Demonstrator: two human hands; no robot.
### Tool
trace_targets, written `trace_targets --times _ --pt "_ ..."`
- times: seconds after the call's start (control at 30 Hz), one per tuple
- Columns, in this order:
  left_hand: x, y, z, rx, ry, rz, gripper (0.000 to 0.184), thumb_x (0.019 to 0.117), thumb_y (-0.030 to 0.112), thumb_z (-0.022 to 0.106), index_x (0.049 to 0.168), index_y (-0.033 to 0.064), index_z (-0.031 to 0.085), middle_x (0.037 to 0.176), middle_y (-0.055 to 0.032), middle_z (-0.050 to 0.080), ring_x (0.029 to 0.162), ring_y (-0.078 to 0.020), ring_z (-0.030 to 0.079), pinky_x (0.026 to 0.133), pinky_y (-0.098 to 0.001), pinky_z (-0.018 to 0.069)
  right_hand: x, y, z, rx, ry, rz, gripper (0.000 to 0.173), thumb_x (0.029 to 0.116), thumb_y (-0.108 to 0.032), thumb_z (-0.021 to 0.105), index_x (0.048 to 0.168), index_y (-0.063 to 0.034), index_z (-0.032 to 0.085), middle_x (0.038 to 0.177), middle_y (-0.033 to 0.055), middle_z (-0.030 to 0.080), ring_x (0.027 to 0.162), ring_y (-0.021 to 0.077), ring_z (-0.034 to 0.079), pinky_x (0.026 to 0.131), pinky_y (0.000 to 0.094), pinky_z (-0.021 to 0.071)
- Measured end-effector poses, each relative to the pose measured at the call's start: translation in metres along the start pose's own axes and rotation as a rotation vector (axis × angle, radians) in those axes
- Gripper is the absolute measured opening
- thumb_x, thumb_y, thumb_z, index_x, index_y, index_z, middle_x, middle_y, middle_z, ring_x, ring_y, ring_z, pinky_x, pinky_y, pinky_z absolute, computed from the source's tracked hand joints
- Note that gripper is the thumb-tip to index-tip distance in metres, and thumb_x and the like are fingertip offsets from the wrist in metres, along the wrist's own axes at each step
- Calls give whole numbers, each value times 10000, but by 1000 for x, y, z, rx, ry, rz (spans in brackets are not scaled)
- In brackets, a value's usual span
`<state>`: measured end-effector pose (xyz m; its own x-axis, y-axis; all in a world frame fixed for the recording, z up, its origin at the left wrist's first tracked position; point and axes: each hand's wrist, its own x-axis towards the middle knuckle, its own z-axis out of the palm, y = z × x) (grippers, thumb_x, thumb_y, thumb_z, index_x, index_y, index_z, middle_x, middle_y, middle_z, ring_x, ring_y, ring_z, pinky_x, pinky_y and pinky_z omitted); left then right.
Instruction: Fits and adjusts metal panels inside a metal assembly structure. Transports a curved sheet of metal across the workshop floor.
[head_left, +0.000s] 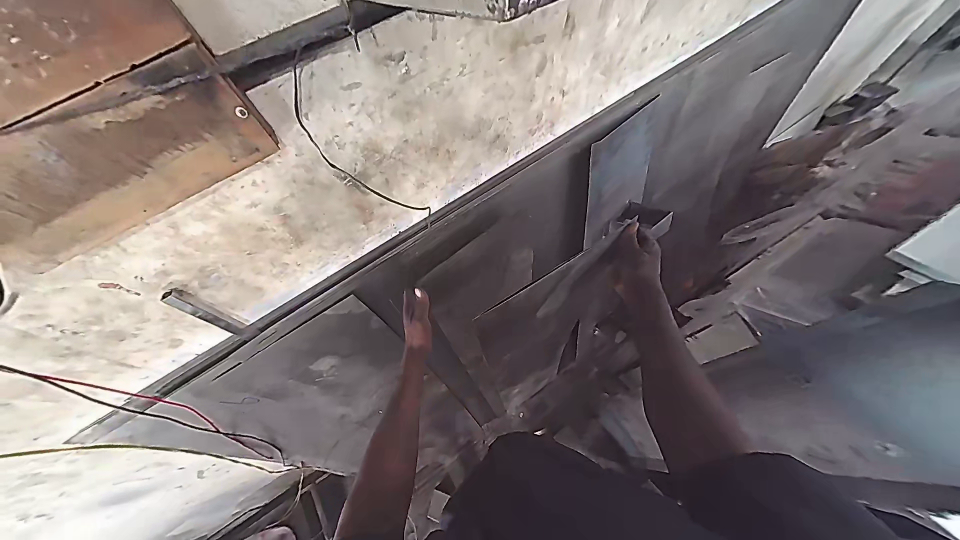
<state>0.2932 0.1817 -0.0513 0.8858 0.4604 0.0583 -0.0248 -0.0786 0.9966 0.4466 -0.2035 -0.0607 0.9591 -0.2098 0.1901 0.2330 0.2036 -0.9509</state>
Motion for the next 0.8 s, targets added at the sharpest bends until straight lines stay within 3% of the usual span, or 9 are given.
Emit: trace_targets --times 0.07,0.13,0.17,0.23,0.3,0.37,0.57,0.73,0.8 --pt "-31 -6 6 -67 -60 55 870 998 573 447 1586 -25 216 1530 -211 432 1360 -172 486 1107 -352 451 1 0 4 -21 7 7 328 1079 -388 493 1182 -100 613 997 -3 660 911 85 657 861 345 579" --pt "-63 -9 11 -93 -124 125 1028 953 620 523 1569 -115 153 1568 -243 377 1419 -134 432 1174 -298 389 3 -1 9 -93 32 19 361 1075 -398 493 1210 -92 629 1032 -1 664 930 68 647 869 329 568" --pt "-78 -10 15 -79 -127 150 1082 916 597 591 1547 -160 145 1561 -271 375 1422 -131 427 1181 -279 369 3 0 8 -130 53 25 373 1072 -391 499 1232 -80 628 1057 10 663 943 68 639 875 330 558" --pt "-93 -7 26 -23 -97 264 1285 786 694 752 1493 -216 183 1488 -287 462 1367 -121 504 1144 -260 430 2 1 2 -161 81 11 377 1069 -357 519 1265 -50 614 1099 31 665 972 68 637 896 323 554" --pt "-98 -3 34 -22 -52 323 1254 743 580 852 1480 -204 208 1451 -267 497 1332 -137 536 1121 -281 464 2 1 1 -152 74 -16 348 1068 -339 524 1240 -52 619 1082 27 667 978 61 642 899 310 558" --pt "-109 -3 40 -38 -52 330 1202 733 373 913 1490 -199 175 1452 -265 493 1325 -152 547 1122 -294 476 5 3 -5 -139 42 -41 346 1066 -313 533 1268 -43 611 1129 52 664 1028 83 637 936 319 546" --pt "-141 5 77 -77 113 348 893 740 10 877 1414 -180 323 1225 -145 682 1099 -108 698 985 -300 596 -8 -7 -23 -127 -74 -48 319 1085 -306 491 1235 -62 631 1060 30 695 985 83 665 920 316 564" --pt "-157 13 90 -106 65 306 896 733 10 893 1414 -157 335 1219 -102 695 1082 -90 704 970 -298 607 -30 -17 -34 -127 -97 -28 318 1081 -308 500 1185 -46 648 1033 70 707 952 138 682 884 366 588" --pt "-162 15 95 14 79 319 875 781 86 871 1404 -206 331 1203 -140 693 1069 -21 692 956 -217 582 -38 -16 -36 -148 -88 -43 326 1074 -326 514 1194 -55 648 1061 71 698 983 142 675 903 373 578"
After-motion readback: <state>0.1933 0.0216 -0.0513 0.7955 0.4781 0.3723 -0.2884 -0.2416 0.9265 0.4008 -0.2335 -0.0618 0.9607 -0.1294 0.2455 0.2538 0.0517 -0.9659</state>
